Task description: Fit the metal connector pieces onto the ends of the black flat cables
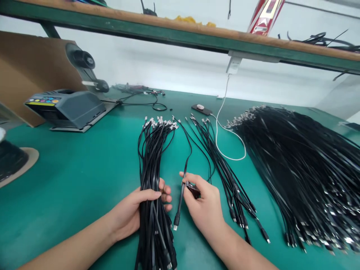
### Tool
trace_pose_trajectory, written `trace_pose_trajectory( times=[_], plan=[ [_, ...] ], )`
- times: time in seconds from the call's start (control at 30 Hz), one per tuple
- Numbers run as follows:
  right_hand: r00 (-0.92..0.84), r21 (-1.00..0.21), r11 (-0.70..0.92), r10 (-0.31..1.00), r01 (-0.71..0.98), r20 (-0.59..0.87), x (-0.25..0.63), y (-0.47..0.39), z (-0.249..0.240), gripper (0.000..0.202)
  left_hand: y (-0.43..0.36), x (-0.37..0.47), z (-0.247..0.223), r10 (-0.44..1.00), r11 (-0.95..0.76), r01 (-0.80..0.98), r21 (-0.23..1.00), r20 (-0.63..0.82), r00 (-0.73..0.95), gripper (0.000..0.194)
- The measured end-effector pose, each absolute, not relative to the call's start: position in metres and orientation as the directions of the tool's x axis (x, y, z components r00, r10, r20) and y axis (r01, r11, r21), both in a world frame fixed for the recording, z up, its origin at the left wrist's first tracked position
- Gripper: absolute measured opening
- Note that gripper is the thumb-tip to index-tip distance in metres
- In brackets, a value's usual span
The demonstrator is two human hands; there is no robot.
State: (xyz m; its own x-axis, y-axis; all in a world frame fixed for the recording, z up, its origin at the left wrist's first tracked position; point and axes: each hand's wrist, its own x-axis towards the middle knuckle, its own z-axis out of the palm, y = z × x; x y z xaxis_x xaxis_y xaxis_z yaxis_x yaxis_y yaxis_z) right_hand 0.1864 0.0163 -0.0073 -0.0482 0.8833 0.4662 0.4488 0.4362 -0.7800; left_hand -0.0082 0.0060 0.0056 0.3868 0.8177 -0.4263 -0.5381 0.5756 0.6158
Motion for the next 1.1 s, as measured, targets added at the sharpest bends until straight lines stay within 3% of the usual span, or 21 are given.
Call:
trace_pose_trajectory(
  times=[0.17, 0.37, 0.57, 0.77, 1.1],
  plan=[
    [0.065, -0.894, 0.326, 0.930, 0.309, 0.361, 0.174, 0.020, -0.009, 0.008, 0.008, -0.005, 0.003, 0.782, 0.596, -0.390, 0.702, -0.400, 0.477, 0.027],
    [0.119, -0.902, 0.316, 0.924, 0.295, 0.363, 0.172, 0.022, -0.008, 0.010, 0.010, -0.005, 0.000, 0.750, 0.608, -0.322, 0.726, -0.391, 0.533, 0.032],
    [0.074, -0.896, 0.357, 0.919, 0.264, 0.388, 0.177, 0.024, -0.010, 0.013, 0.008, -0.005, 0.004, 0.767, 0.609, -0.310, 0.730, -0.442, 0.465, 0.033],
    [0.084, -0.846, 0.415, 0.881, 0.334, 0.465, 0.187, 0.027, -0.014, 0.016, 0.008, -0.004, 0.008, 0.767, 0.625, -0.339, 0.703, -0.473, 0.433, 0.018],
    [-0.111, -0.782, 0.473, 0.875, 0.405, 0.471, 0.193, 0.010, -0.007, 0.025, 0.009, -0.007, 0.008, 0.735, 0.672, -0.361, 0.647, -0.524, 0.430, 0.021]
  ],
)
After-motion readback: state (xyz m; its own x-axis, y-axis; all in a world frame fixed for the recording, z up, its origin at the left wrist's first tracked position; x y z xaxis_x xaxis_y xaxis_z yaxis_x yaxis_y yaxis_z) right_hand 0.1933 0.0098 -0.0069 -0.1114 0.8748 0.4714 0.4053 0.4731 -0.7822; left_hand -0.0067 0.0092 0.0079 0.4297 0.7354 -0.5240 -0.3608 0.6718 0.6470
